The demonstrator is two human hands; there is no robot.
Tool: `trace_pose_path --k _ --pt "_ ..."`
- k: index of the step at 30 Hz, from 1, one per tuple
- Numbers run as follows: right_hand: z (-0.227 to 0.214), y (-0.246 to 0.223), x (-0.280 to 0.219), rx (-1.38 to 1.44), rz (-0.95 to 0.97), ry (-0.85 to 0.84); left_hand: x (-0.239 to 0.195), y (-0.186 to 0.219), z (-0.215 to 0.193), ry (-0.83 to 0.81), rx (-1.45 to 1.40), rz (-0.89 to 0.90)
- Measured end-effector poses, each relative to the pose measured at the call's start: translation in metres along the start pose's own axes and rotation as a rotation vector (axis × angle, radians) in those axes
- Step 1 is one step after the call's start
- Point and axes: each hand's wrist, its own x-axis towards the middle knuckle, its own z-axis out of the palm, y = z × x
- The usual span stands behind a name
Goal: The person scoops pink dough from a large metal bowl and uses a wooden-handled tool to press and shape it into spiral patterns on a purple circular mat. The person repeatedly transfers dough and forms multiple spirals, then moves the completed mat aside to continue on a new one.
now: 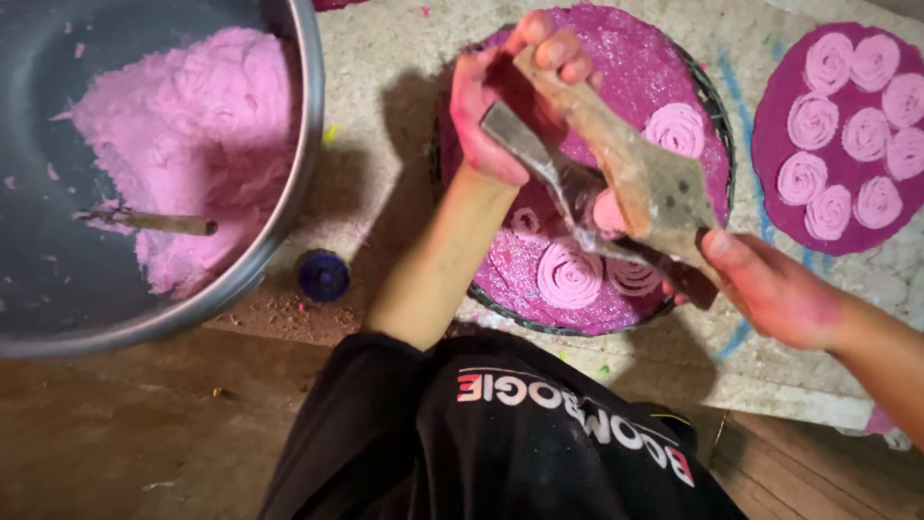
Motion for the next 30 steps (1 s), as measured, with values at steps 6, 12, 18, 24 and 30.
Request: trace_pose_path --k 6,12,18,24,30 --pt "0.014 -0.012 0.027 0.011 -0.147 0.057 0.024 0.028 0.002 -0.091 0.035 -0.002" --pt "0.036 -0.005 0.022 0.189 -0.05 -0.09 -0.009 0.049 0.019 -0.013 0.156 -0.01" --pt "0.018 0.01 -0.011 0.136 -0.019 -0.096 -0.02 0.007 0.021 0.03 0.111 0.015" --pt "0.001 0.006 -0.004 0.096 -0.056 0.087 0.015 -0.009 0.005 -0.006 0.061 -0.003" --pt "0.017 -0.009 0.031 0.059 -0.122 0.125 0.027 0.028 0.005 -0.075 0.144 0.007"
